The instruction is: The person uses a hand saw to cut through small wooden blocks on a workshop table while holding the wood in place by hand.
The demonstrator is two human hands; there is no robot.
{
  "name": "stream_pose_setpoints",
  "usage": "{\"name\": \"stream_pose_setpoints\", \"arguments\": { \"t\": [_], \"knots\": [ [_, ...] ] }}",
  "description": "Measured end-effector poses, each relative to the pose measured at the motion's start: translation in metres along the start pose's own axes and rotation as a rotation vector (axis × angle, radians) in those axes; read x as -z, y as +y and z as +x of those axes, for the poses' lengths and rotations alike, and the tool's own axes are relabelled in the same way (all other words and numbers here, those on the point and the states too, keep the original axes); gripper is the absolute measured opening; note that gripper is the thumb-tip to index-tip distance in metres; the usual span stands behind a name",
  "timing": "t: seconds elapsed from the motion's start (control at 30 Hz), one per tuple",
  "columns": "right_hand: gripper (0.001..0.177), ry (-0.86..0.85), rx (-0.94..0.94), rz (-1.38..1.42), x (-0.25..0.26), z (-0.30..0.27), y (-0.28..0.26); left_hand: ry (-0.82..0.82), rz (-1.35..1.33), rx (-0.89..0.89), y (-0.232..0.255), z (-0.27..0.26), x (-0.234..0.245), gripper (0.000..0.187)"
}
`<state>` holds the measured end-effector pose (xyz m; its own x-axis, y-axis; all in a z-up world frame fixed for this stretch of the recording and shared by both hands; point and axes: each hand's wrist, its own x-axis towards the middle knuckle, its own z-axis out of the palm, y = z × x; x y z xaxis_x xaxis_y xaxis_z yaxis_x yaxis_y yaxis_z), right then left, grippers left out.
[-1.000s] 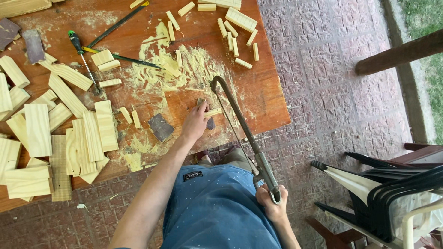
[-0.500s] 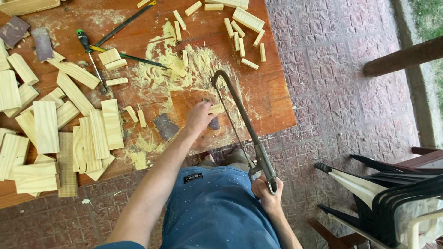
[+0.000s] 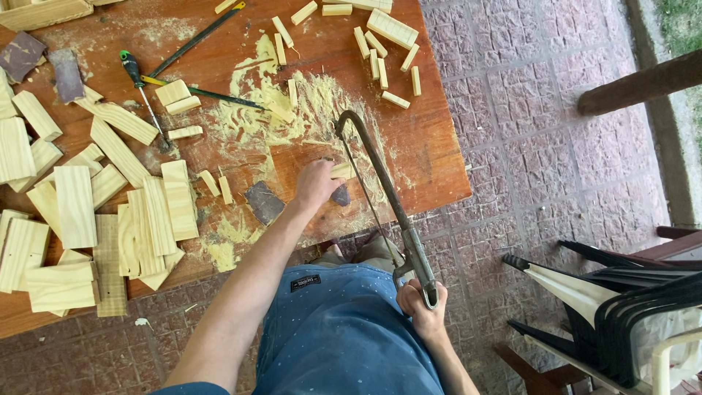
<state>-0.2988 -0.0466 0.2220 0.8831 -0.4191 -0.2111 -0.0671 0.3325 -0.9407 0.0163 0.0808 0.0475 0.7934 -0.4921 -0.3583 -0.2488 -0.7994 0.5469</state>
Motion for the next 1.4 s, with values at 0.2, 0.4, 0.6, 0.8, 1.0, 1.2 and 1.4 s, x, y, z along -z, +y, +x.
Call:
{"name": "stream_pose_setpoints", "arguments": {
  "t": [0.2,0.4,0.6,0.8,1.0,1.2,1.4],
  "knots": [
    [0.045,-0.006,0.027,-0.005,-0.001,-0.003,0.002,-0.012,0.011,-0.005,-0.005,0.006,-0.007,0.032],
    [0.044,-0.003,0.02,-0.013,-0.002,-0.008,0.0,-0.023,0.02,0.002,-0.003,0.003,-0.003,0.035],
    [0.043,0.001,0.027,-0.011,-0.002,-0.013,-0.001,-0.003,0.006,-0.01,-0.004,0.004,-0.006,0.035],
    [0.045,0.008,0.026,-0.021,0.001,-0.018,0.0,0.003,-0.012,-0.002,-0.002,0.001,-0.005,0.034],
    [0.044,0.009,0.035,0.019,0.006,-0.023,0.004,0.035,0.021,-0.034,-0.003,-0.001,-0.007,0.034],
    [0.045,0.038,-0.009,-0.038,0.0,-0.025,-0.002,0.037,0.017,-0.035,-0.004,0.003,-0.01,0.034],
    [0.048,0.039,-0.046,0.018,-0.001,-0.027,0.002,-0.058,0.084,-0.029,0.009,0.004,0.002,0.023]
  ]
}}
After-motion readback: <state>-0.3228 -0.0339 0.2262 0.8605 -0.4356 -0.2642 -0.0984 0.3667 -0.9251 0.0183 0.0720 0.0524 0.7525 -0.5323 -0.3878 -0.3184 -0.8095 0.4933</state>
